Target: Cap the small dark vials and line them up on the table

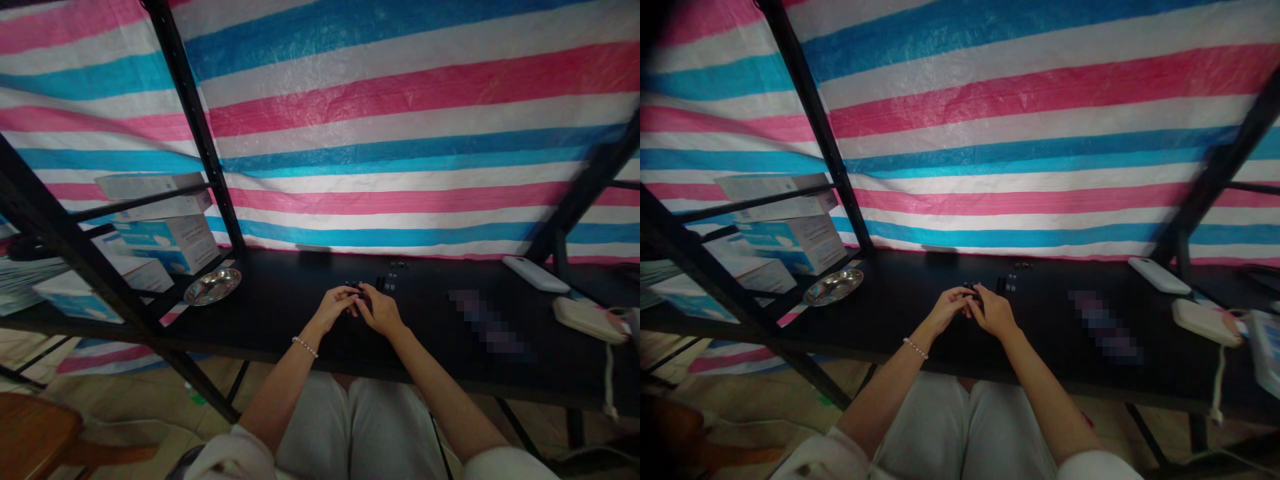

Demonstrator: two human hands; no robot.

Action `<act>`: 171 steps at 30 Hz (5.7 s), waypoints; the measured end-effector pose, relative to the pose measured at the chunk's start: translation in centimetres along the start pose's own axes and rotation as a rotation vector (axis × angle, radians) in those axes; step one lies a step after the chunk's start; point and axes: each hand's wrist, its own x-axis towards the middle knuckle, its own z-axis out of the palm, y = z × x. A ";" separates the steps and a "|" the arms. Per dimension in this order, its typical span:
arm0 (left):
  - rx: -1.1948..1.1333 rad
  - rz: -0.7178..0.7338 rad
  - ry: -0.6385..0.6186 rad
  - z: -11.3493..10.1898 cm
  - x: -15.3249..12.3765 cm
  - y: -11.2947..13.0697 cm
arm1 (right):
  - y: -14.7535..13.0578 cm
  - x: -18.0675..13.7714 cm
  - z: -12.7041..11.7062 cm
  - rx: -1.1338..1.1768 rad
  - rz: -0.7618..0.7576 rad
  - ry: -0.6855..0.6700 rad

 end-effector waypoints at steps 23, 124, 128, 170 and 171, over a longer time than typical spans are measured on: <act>0.530 0.127 -0.192 4.1 0.9 1.7 | 1.7 -0.5 -0.2 0.264 0.142 0.251; 0.187 0.076 0.148 2.1 -0.6 3.2 | 1.0 -0.2 -0.4 0.235 -0.071 0.153; 0.179 0.077 0.147 1.9 -0.6 2.9 | 0.7 -0.1 -0.4 0.113 -0.156 0.098; 0.865 -0.209 0.224 -4.0 4.0 0.6 | 2.2 -0.1 -0.3 0.028 0.065 0.268; 0.833 -0.211 0.231 -3.9 4.0 0.6 | 2.3 -0.2 -0.2 0.036 0.071 0.273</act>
